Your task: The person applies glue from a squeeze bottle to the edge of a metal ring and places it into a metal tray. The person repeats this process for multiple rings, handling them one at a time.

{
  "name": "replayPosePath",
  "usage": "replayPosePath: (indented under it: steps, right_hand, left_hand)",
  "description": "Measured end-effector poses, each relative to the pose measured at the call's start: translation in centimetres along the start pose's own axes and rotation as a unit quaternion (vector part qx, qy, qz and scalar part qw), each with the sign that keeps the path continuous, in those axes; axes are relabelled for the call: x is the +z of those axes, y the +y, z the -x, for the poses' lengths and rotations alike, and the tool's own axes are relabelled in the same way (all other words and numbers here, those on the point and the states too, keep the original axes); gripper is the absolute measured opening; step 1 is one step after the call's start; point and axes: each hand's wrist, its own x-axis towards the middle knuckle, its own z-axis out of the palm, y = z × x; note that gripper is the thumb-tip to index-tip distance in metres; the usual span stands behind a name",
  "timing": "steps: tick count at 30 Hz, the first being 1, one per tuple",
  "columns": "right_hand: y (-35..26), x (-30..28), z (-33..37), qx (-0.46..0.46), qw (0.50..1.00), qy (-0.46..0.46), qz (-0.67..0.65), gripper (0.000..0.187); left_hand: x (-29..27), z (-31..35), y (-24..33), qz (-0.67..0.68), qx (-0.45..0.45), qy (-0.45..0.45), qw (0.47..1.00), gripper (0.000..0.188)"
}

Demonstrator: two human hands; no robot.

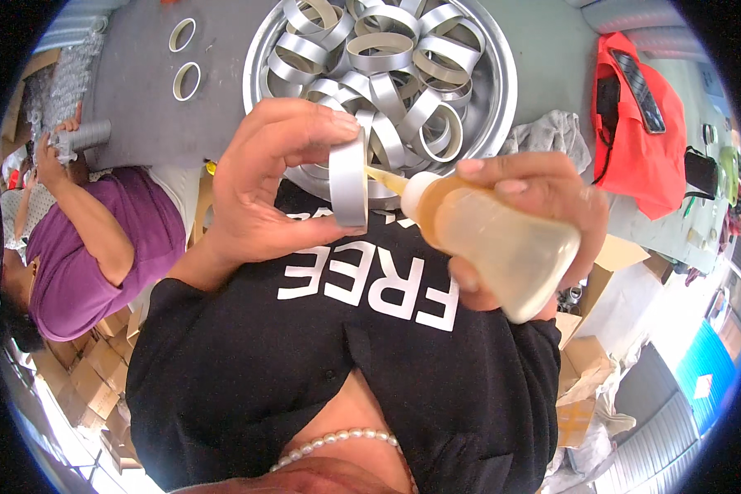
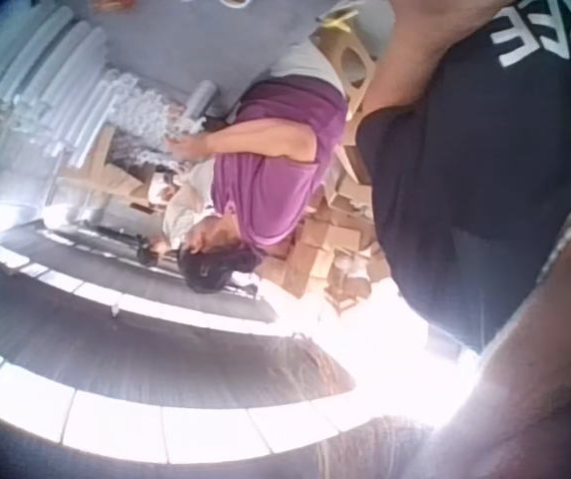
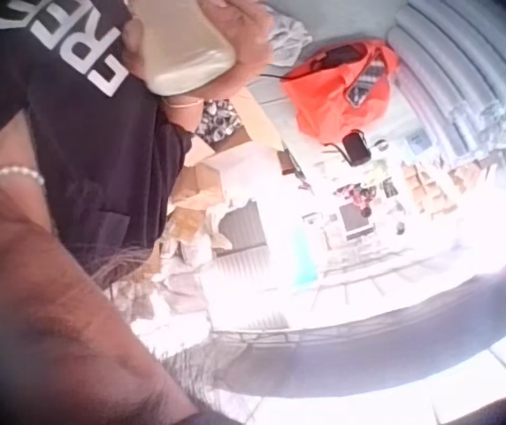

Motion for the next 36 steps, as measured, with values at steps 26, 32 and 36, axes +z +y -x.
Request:
replayPosePath:
  steps: [26,32,36]
  right_hand:
    - [5.3,-0.8,0.8,0.371,0.674,0.237,-0.594,0.058]
    - [5.4,-0.4,1.4,0.381,0.674,0.246,-0.583,0.058]
    - [4.8,0.0,0.9,0.375,0.689,0.246,-0.569,0.057]
  left_hand:
    - [-9.9,8.0,-6.5,-0.443,-0.257,0.211,0.833,0.067]
    - [-8.5,5.2,-4.9,-0.434,-0.142,0.269,0.848,0.043]
    - [-2.2,3.1,-1.5,-0.397,-0.100,0.021,0.912,0.059]
